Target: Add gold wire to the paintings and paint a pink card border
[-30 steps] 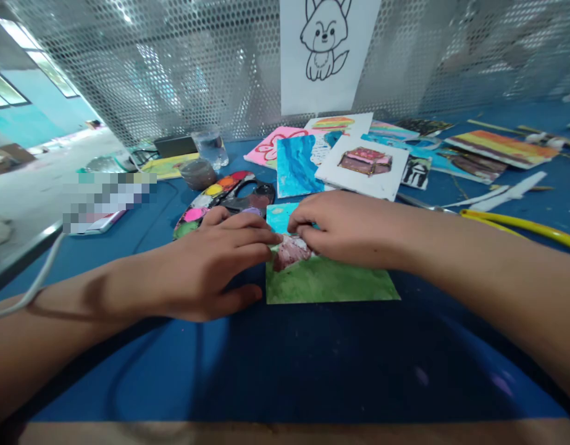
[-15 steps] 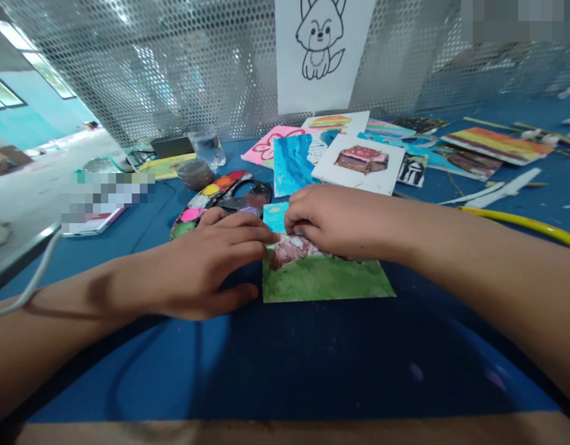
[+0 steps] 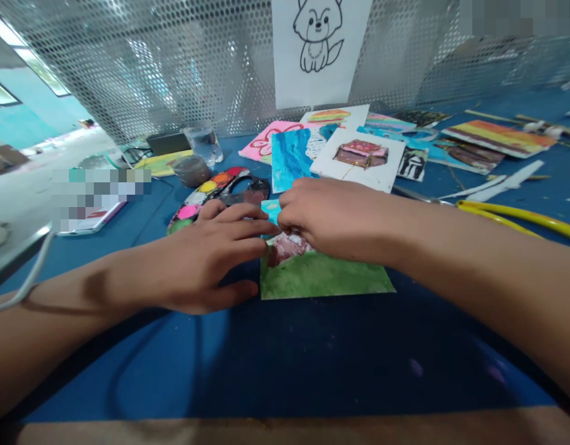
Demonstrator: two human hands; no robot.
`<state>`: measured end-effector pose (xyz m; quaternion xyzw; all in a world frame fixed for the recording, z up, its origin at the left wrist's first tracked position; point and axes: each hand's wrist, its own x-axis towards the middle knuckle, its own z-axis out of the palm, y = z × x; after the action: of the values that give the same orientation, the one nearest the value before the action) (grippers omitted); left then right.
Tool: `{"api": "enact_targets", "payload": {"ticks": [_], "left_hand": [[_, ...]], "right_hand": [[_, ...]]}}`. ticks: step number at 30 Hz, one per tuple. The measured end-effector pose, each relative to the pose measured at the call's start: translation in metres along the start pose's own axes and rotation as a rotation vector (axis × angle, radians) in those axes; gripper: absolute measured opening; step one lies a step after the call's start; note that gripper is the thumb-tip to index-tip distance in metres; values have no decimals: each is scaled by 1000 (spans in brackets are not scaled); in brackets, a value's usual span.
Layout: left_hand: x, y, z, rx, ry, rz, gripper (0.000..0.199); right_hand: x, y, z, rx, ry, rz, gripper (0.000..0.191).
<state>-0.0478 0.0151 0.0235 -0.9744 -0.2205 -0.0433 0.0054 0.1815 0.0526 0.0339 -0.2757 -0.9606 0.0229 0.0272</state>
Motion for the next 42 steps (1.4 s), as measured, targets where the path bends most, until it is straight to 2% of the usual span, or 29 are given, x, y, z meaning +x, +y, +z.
{"api": "enact_targets", "payload": {"ticks": [11,18,26,31,37,42], "left_hand": [[1,-2,-1,-50,-25,-3,29],[2,-2,-1,-65,-38,-10,32],[2,0,-1,9,9,32,33],[5,-2,-1,-26,-5,37,29],[6,-2,-3,-26,-30,24,28],[5,-1,-2,-40,-28,13,28]], "right_hand": [[2,13,3,-205,88,-155,28],[2,11,5,-266,78,-161,27],[-4,2,6,-291,94,-124,28],[-8,6,7,-249,105,-117,27],[-17,15,6,-112,127,-21,23],[-18,16,7,-120,107,-68,24]]}}
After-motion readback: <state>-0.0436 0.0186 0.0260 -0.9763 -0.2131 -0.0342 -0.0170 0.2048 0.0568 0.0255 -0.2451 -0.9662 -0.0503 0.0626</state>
